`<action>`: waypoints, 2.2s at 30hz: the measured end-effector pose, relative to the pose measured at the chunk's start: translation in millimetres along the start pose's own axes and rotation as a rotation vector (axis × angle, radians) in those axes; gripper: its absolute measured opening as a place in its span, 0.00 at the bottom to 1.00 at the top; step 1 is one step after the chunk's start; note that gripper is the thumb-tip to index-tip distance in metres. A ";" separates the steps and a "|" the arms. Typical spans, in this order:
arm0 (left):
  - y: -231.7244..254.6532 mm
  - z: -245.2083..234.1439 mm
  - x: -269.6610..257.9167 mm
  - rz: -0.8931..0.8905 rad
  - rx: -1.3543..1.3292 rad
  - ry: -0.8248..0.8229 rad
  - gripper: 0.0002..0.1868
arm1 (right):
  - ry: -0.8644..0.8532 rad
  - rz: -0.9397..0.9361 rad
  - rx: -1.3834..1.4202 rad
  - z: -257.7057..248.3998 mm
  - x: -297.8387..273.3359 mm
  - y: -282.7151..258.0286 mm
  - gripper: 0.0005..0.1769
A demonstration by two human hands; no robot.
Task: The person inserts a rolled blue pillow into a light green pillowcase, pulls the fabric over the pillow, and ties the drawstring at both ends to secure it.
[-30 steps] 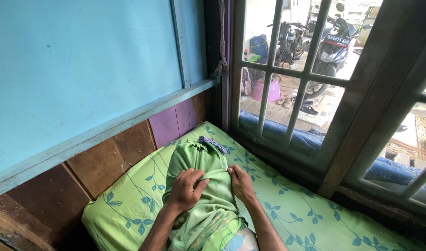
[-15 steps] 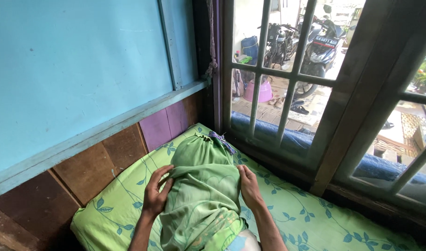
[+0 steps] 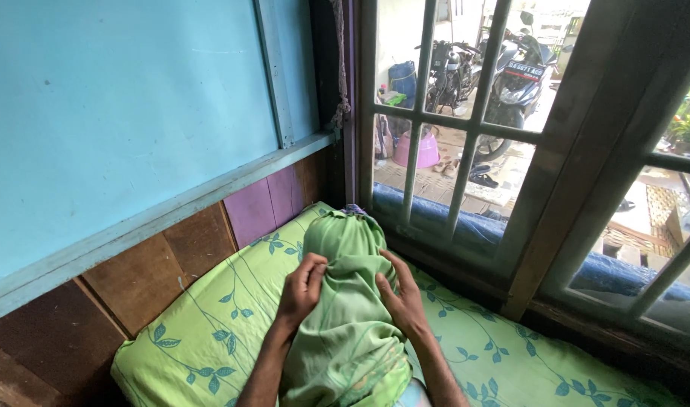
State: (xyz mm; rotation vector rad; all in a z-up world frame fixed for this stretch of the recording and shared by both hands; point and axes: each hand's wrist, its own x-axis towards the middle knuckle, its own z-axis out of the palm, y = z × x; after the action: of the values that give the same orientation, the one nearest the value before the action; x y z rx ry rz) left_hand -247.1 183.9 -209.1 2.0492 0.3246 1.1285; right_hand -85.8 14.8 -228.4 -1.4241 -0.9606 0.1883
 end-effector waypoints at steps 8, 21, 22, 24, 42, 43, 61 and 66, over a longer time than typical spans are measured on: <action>51.5 13.1 10.0 0.117 0.317 -0.286 0.05 | 0.042 -0.400 -0.259 -3.6 -4.5 -59.3 0.23; 70.1 18.1 6.4 0.199 0.054 -0.009 0.11 | 0.090 -0.024 -0.074 -10.5 1.2 -36.3 0.18; 74.2 13.7 5.6 0.107 -0.029 0.038 0.13 | 0.075 -0.022 -0.038 -14.0 1.3 -34.9 0.19; 47.7 4.5 2.4 0.084 -0.026 0.042 0.12 | 0.083 -0.022 0.051 -22.2 -0.5 -37.5 0.19; -16.8 70.9 33.5 -0.111 -0.202 -0.014 0.17 | 0.232 0.021 0.005 -71.1 34.9 -24.7 0.12; -12.8 78.9 33.2 -0.112 -0.139 0.024 0.20 | 0.235 -0.007 -0.144 -74.8 39.5 -28.4 0.14; 92.9 162.1 10.8 0.128 0.115 -0.171 0.23 | -0.009 -0.548 -0.857 -156.7 -1.6 -79.0 0.06; 65.3 202.9 -18.4 0.207 0.354 -0.075 0.23 | -0.031 -0.531 -0.881 -165.8 -16.0 -50.6 0.12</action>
State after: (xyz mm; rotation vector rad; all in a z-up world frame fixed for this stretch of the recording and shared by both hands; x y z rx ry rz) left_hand -102.8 28.7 -238.1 2.4768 0.2957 1.1786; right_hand -9.0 -128.9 -167.1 -1.8715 -1.5057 -0.6886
